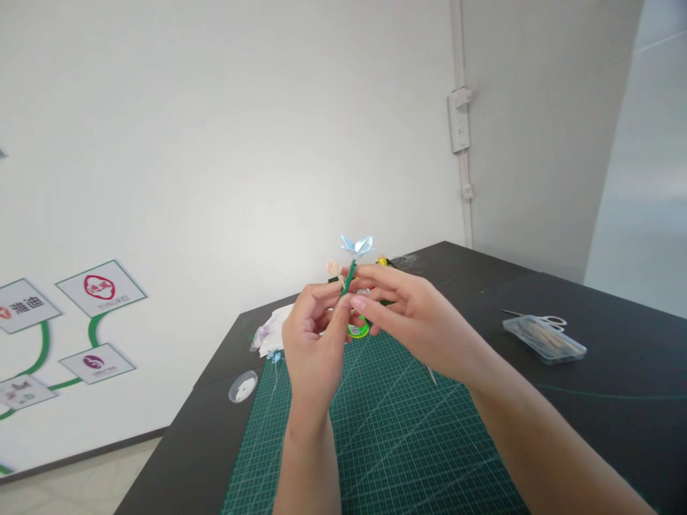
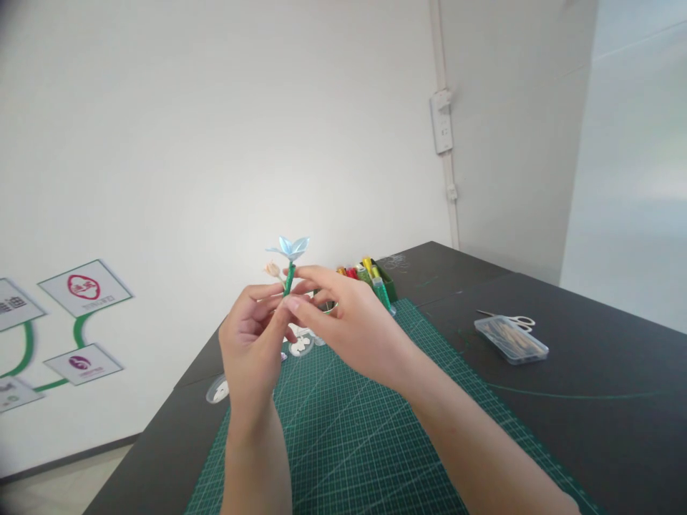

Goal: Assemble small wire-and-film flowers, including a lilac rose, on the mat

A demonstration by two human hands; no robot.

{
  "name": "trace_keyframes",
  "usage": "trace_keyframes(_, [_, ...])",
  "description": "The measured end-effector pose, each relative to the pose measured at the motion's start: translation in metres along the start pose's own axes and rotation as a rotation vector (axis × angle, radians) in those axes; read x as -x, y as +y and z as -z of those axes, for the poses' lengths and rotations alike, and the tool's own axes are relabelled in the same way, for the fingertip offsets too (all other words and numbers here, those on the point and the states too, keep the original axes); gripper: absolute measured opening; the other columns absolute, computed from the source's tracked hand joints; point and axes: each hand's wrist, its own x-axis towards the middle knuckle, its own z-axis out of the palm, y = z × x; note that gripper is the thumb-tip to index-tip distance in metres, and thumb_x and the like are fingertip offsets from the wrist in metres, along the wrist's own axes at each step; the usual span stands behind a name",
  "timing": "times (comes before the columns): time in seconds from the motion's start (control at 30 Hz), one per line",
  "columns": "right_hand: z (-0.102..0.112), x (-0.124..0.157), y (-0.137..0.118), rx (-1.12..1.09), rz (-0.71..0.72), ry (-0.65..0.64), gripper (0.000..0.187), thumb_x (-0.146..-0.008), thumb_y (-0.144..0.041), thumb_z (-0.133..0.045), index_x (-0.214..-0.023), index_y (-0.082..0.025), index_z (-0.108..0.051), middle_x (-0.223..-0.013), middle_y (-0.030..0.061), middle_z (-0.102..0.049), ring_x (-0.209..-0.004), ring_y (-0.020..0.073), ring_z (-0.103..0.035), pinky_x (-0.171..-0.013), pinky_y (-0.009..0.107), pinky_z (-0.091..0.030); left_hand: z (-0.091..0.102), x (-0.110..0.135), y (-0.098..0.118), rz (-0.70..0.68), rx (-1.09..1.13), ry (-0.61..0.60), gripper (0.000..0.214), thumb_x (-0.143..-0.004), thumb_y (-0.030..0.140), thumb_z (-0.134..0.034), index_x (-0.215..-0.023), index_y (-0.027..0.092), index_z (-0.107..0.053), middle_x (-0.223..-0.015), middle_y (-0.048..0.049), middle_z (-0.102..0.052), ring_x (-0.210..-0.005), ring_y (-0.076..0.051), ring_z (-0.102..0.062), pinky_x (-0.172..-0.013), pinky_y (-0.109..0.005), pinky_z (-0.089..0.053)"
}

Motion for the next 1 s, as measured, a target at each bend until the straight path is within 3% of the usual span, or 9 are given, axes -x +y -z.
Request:
trace_keyframes(0.2, [-0.004, 0.0, -0.002, 0.185, -0.02, 0.075, 0.022, -0.097, -0.034, -0.06, -0.111, -0.021, -0.07, -0.075, -0.0006, -0.069, -0.05, 0.0104, -0.055, -0.045, 0.024, -0.036, -0.005, 0.003, 0.001, 0.06, 0.038, -0.11, 0.017, -0.096, 0.038, -0.067, -0.1, 0.022, -0.065, -0.065, 0.0028, -0.07, -0.051, -0.01, -0.065, -0.042, -0.015, -0.046])
trace_keyframes(0.4, [-0.002, -0.001, 0.004, 0.253, -0.05, 0.128, 0.027, -0.096, -0.042, -0.061, -0.081, -0.02, -0.065, -0.052, -0.0066, -0.043, -0.049, 0.0108, -0.041, -0.047, 0.026, -0.029, -0.008, 0.002, 0.001, 0.075, 0.099, -0.143, 0.012, -0.097, 0.033, -0.064, -0.102, 0.022, -0.063, -0.059, 0.0058, -0.064, -0.047, -0.008, -0.061, -0.04, -0.014, -0.043])
trace_keyframes(0.73, [-0.002, -0.003, -0.002, -0.029, -0.081, 0.143, 0.034, -0.091, -0.052, -0.069, -0.107, -0.022, -0.066, -0.06, -0.0027, -0.063, -0.053, 0.0142, -0.055, -0.049, 0.027, -0.037, -0.012, 0.001, 0.002, 0.034, 0.026, -0.076, 0.014, -0.096, 0.031, -0.065, -0.107, 0.022, -0.063, -0.068, 0.0033, -0.071, -0.051, -0.009, -0.061, -0.049, -0.019, -0.048])
trace_keyframes(1.0, [0.0, -0.001, -0.002, -0.039, -0.096, 0.13, 0.03, -0.09, -0.049, -0.071, -0.096, -0.02, -0.068, -0.056, -0.0029, -0.061, -0.054, 0.0152, -0.057, -0.049, 0.027, -0.039, -0.012, 0.005, 0.002, 0.045, 0.03, -0.018, 0.013, -0.096, 0.03, -0.066, -0.104, 0.023, -0.06, -0.07, 0.0044, -0.072, -0.053, -0.008, -0.059, -0.051, -0.016, -0.048])
